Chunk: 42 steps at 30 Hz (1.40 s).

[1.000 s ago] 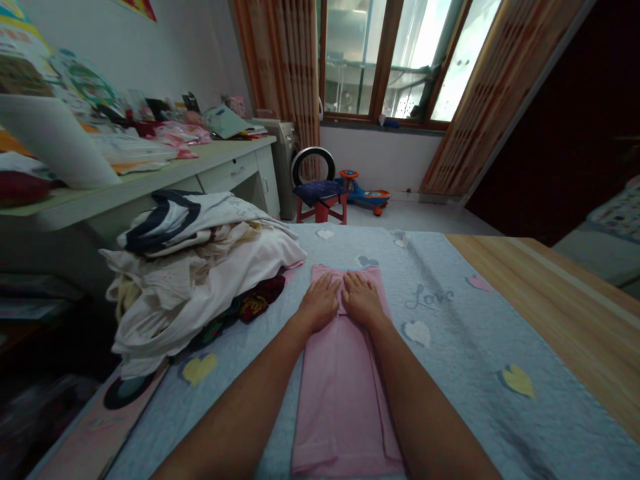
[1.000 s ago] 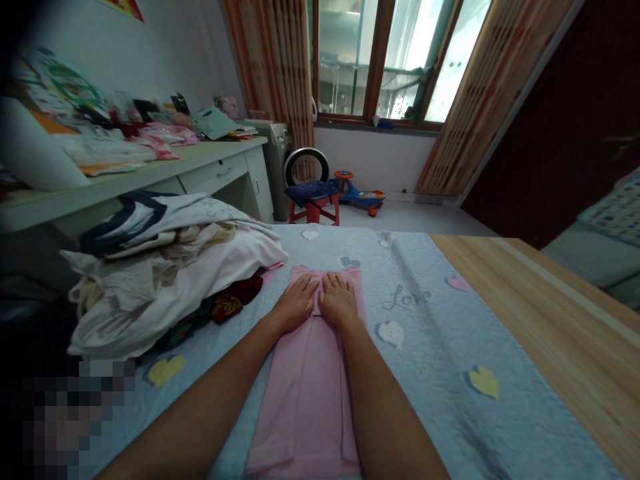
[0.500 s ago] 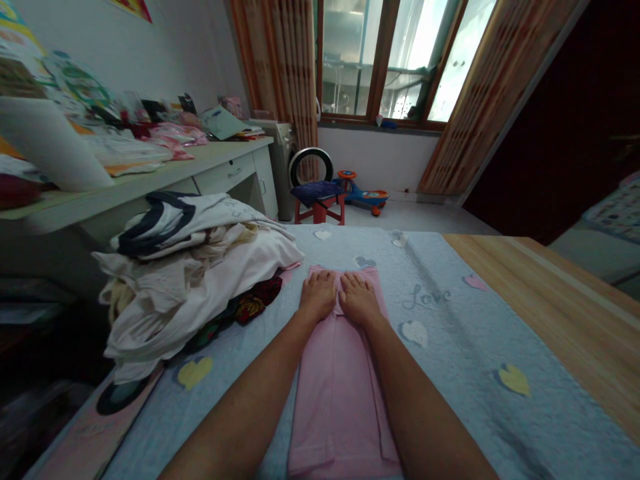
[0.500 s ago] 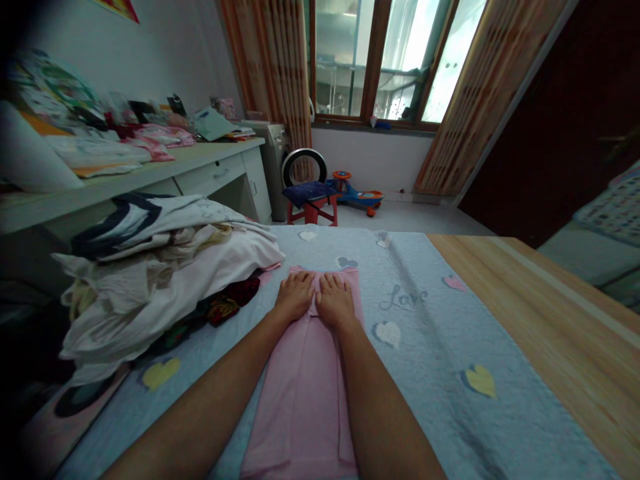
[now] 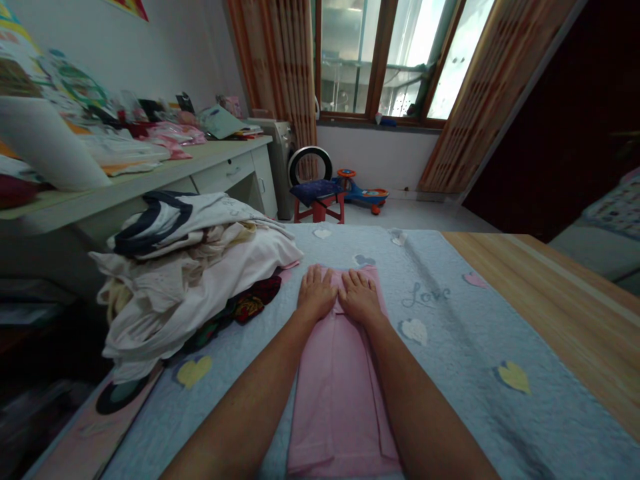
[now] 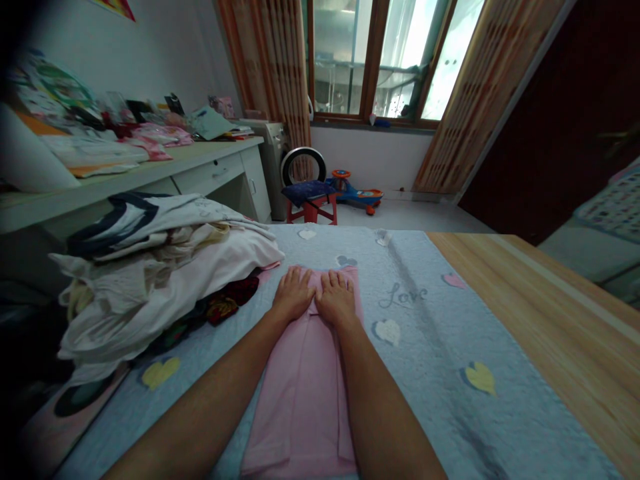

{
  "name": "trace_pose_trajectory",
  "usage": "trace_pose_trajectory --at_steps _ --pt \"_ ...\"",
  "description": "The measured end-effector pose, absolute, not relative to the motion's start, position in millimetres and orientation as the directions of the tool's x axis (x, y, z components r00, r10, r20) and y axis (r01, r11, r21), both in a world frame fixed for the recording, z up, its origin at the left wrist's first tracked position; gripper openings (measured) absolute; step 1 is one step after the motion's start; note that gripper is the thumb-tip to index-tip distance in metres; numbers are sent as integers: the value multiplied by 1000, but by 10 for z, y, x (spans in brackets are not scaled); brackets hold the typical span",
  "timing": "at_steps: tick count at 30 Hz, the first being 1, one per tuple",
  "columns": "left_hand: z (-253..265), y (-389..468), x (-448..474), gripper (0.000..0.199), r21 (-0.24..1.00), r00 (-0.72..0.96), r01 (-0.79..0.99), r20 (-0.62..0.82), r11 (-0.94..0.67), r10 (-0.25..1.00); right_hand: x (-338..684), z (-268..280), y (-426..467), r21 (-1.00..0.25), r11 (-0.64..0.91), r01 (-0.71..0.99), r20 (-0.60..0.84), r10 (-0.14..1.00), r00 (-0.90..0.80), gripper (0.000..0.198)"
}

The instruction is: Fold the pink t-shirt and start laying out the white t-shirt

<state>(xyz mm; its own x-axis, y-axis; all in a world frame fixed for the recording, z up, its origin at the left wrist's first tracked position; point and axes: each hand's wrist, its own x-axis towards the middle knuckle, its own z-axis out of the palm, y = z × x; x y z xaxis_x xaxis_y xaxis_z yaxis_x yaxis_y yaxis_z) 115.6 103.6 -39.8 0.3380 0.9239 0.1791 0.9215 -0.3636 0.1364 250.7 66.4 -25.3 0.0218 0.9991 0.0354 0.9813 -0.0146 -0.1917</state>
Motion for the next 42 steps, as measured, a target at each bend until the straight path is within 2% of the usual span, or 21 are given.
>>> trace_pose_trajectory --at_steps 4,8,13,16,20,30,37,42 --pt "-383 1019 1161 58 148 287 937 185 -316 940 2508 -262 665 -199 -14 980 45 999 23 58" --pt "-370 1029 1133 49 158 274 935 246 -317 930 2526 -236 684 -224 -16 975 102 994 39 57" --pt "-375 1078 1077 44 209 362 879 290 -428 886 2574 -220 731 -259 96 961 221 975 -38 41" --pt "-399 1106 1065 42 238 449 822 290 -518 845 2580 -242 747 -274 146 951 172 980 -101 41" --pt "-422 1115 1078 41 256 508 786 250 -563 824 2567 -274 748 -243 84 966 93 994 -63 46" --pt "-382 1011 1068 45 146 552 800 204 -582 809 2585 -230 736 -182 -12 983 -7 1000 11 55" --pt "-361 859 1093 53 163 529 819 157 -550 834 2653 -207 720 -212 -18 977 13 1000 21 58" --pt "-376 833 1116 61 188 516 827 119 -530 848 2763 -284 779 -295 43 955 141 990 -1 57"
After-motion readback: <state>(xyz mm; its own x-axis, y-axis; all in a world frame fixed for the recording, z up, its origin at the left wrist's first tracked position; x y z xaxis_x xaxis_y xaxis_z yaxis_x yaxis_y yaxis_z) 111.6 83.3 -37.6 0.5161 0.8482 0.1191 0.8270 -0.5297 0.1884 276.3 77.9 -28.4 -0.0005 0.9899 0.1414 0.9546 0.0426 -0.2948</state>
